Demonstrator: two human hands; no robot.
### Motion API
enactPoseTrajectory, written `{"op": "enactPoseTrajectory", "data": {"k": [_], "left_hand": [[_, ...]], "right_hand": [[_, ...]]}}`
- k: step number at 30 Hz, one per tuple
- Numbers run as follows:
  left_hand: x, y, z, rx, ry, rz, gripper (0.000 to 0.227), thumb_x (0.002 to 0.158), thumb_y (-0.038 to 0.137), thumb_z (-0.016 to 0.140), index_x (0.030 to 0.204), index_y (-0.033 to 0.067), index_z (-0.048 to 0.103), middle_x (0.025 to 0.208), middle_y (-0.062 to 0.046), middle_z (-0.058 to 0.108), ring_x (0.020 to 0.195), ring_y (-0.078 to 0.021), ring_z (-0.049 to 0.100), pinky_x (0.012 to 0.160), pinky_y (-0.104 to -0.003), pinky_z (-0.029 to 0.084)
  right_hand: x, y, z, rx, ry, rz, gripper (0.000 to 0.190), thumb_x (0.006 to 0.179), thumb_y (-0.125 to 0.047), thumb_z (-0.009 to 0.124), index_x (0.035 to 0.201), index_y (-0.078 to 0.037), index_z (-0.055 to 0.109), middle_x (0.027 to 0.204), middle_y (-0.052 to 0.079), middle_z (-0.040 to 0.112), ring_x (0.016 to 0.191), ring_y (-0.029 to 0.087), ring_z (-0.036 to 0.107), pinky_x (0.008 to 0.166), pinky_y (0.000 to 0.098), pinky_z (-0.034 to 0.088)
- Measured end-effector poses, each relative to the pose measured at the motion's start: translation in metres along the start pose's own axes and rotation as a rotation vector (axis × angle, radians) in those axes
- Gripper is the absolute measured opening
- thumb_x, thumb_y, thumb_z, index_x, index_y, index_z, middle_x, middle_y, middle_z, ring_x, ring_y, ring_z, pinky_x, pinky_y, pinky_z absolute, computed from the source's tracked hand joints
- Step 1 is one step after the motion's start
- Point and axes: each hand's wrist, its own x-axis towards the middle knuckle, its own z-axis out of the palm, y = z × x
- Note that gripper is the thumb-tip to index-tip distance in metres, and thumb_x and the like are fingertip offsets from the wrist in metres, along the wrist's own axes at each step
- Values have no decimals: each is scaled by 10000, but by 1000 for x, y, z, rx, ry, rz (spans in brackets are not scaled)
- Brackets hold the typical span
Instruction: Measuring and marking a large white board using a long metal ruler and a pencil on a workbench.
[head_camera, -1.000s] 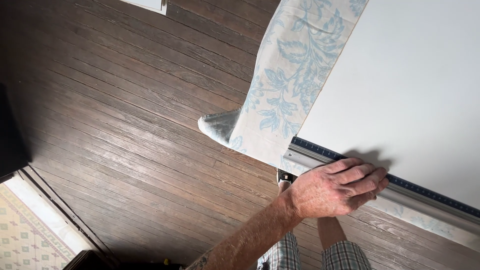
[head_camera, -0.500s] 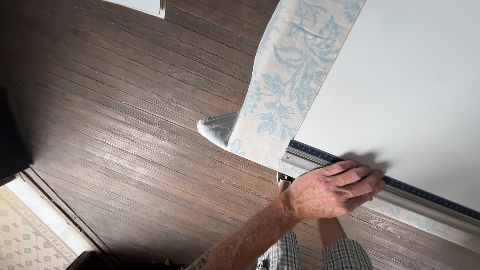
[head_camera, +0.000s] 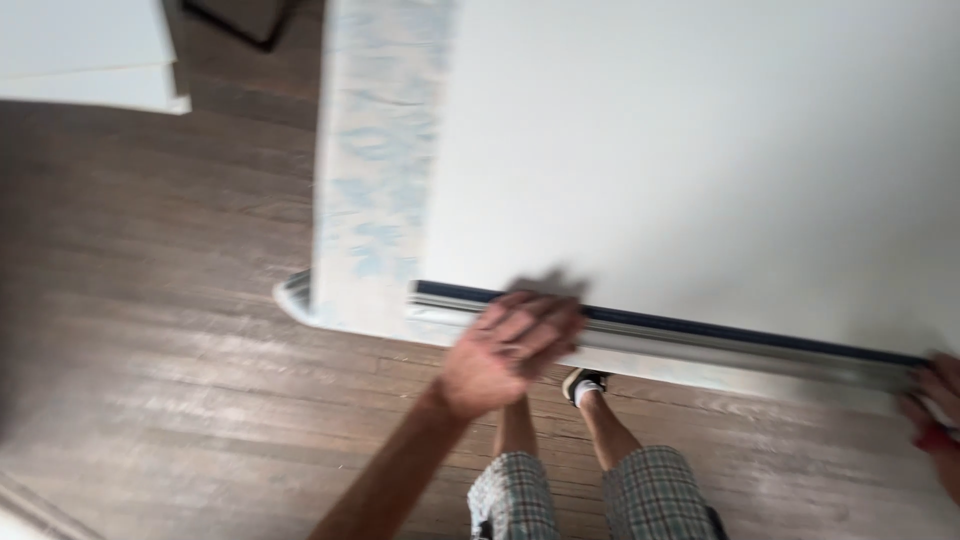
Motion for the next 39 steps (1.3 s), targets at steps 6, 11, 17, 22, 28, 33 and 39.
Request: {"op": "enactPoseTrajectory", "data": {"k": [6, 11, 17, 22, 28, 33, 39], "left_hand": [[6, 7, -4, 105, -80, 33, 424, 954, 288, 830, 1324, 133, 691, 1372, -78, 625, 1240, -229, 579, 1094, -424, 495], [10, 19, -7, 197, -303, 14, 498, 922, 313, 747, 1375, 159, 611, 1387, -124, 654, 1209, -276, 667, 1065, -458, 550], [53, 45, -25, 445, -250, 43, 272, 937, 307, 811, 1139, 131, 765, 1195, -41, 760, 1066, -182, 720, 882, -323, 631], [63, 64, -24, 484, -290, -17, 259, 952, 228, 801, 1179, 126, 730, 1237, -20, 723, 1099, -172, 693, 915, -301, 618], [88, 101, 11, 580, -375, -208, 523, 947, 441, 666, 1322, 78, 652, 1233, -109, 688, 1043, -247, 661, 870, -392, 588], [110, 153, 95, 506, -482, 73, 645, 1152, 585, 164, 1654, 179, 184, 1726, -51, 199, 1598, -203, 171, 1311, -398, 118], [127, 155, 115, 143, -163, 29, 461, 862, 98, 887, 1293, 132, 726, 1349, -48, 637, 1157, -211, 644, 1016, -448, 576]], "right_hand": [[49, -180, -42, -425, 200, -610, 281, 929, -101, 845, 1164, 41, 789, 1280, 168, 764, 1187, 296, 702, 1133, 386, 520], [50, -163, -41, -287, 205, -637, 350, 871, -93, 862, 1174, 52, 762, 1264, 234, 746, 1242, 345, 684, 1145, 435, 503], [53, -138, -37, -187, 236, -678, 432, 870, -60, 902, 1257, 22, 727, 1355, 190, 700, 1307, 304, 634, 1168, 411, 458], [55, -134, -38, -145, 251, -709, 460, 857, -64, 918, 1266, 1, 717, 1353, 171, 706, 1288, 285, 640, 1152, 394, 451], [52, -134, -38, -142, 261, -687, 427, 916, -62, 880, 1301, -4, 706, 1377, 172, 700, 1296, 262, 627, 1149, 372, 418], [52, -131, -36, -173, 254, -693, 425, 905, -92, 902, 1285, -22, 724, 1381, 163, 706, 1292, 294, 653, 1161, 389, 389], [53, -130, -31, -84, 261, -682, 382, 904, -42, 896, 1243, 43, 740, 1301, 205, 735, 1296, 277, 587, 1161, 385, 430]]}}
